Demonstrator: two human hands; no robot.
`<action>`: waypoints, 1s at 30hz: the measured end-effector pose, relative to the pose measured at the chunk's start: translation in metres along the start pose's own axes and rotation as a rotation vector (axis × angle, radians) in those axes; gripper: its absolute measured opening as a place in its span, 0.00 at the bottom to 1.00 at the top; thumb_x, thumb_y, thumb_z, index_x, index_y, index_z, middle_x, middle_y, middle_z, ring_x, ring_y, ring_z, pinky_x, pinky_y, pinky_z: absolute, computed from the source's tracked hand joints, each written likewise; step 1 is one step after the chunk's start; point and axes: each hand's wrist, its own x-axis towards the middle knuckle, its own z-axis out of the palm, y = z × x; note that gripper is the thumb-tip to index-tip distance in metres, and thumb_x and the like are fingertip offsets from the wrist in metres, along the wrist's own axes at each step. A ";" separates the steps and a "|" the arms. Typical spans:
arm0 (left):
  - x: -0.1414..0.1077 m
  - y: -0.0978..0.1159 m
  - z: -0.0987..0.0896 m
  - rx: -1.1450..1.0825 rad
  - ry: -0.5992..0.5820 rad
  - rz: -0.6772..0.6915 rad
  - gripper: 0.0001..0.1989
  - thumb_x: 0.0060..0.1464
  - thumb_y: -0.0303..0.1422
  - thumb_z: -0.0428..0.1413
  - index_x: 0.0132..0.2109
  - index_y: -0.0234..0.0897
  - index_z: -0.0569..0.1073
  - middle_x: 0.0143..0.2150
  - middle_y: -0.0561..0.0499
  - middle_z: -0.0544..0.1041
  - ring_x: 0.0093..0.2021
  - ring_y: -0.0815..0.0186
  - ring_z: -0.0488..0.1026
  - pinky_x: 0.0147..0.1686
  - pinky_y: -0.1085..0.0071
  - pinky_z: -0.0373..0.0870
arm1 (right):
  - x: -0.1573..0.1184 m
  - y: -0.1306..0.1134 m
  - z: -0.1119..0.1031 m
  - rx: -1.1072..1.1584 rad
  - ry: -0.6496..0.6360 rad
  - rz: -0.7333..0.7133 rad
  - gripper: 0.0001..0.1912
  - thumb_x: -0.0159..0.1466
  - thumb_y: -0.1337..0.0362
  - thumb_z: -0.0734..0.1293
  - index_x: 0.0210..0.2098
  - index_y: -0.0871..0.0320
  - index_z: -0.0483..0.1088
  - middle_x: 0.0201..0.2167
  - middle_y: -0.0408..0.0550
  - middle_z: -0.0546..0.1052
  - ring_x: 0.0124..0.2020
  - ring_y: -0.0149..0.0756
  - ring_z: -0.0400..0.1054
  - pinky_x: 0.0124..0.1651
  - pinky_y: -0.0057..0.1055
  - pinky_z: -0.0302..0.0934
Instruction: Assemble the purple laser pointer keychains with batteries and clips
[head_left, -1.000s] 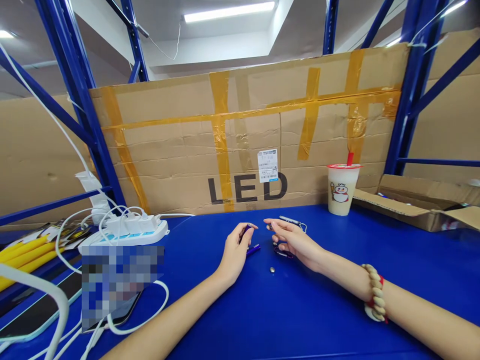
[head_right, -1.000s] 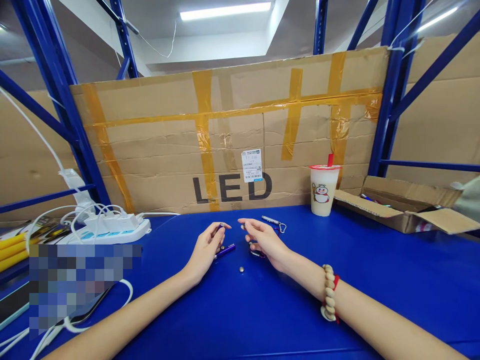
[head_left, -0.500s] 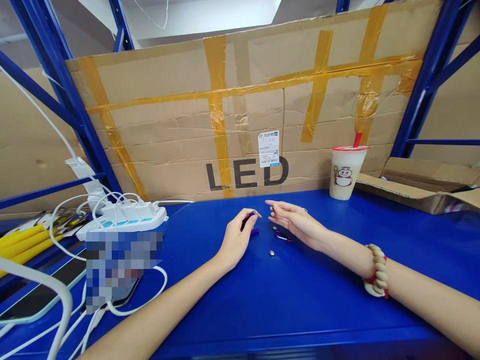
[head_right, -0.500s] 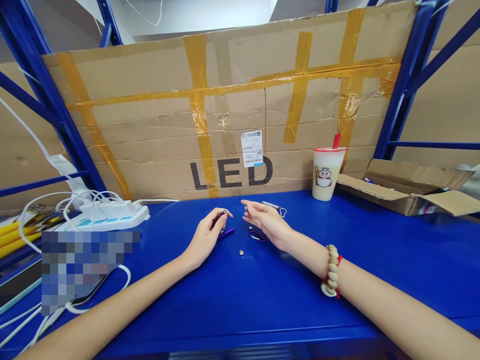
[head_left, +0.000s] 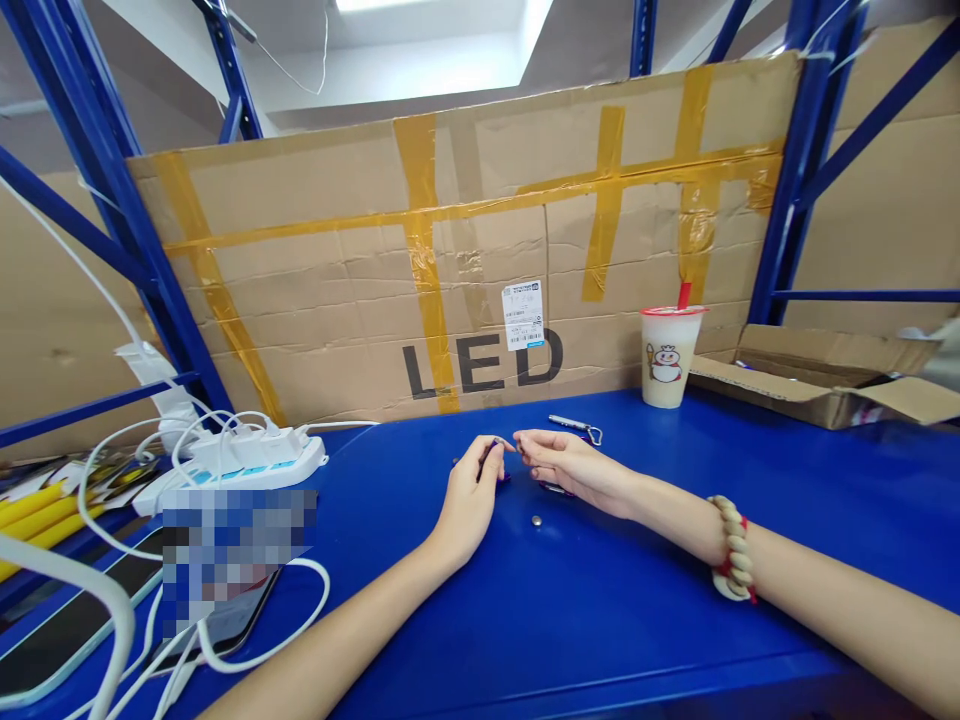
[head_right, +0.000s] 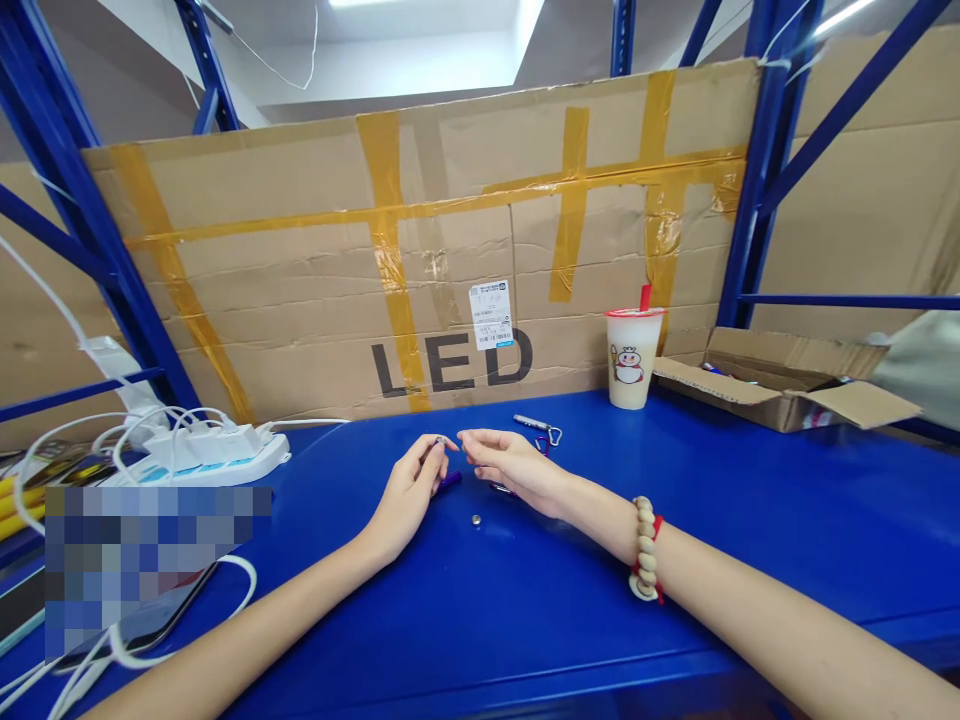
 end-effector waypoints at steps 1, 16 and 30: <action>0.000 0.000 0.000 -0.024 0.017 -0.024 0.13 0.59 0.39 0.43 0.37 0.37 0.67 0.24 0.56 0.62 0.26 0.73 0.61 0.29 0.76 0.60 | -0.001 0.000 0.000 -0.029 0.003 0.003 0.17 0.46 0.60 0.75 0.34 0.58 0.72 0.26 0.40 0.71 0.24 0.21 0.61 0.29 0.21 0.56; 0.000 0.000 0.000 -0.010 -0.074 -0.002 0.13 0.54 0.38 0.50 0.42 0.37 0.72 0.41 0.49 0.74 0.40 0.65 0.69 0.42 0.70 0.66 | 0.006 0.000 -0.010 -0.333 0.137 -0.262 0.21 0.45 0.52 0.72 0.34 0.59 0.76 0.34 0.50 0.77 0.27 0.28 0.65 0.25 0.25 0.56; -0.002 -0.004 -0.010 0.424 -0.103 0.338 0.12 0.57 0.34 0.48 0.43 0.37 0.74 0.31 0.50 0.71 0.31 0.69 0.67 0.34 0.74 0.64 | -0.004 -0.018 -0.011 -0.724 0.021 -0.338 0.10 0.46 0.57 0.71 0.22 0.58 0.76 0.22 0.45 0.76 0.25 0.31 0.66 0.30 0.29 0.60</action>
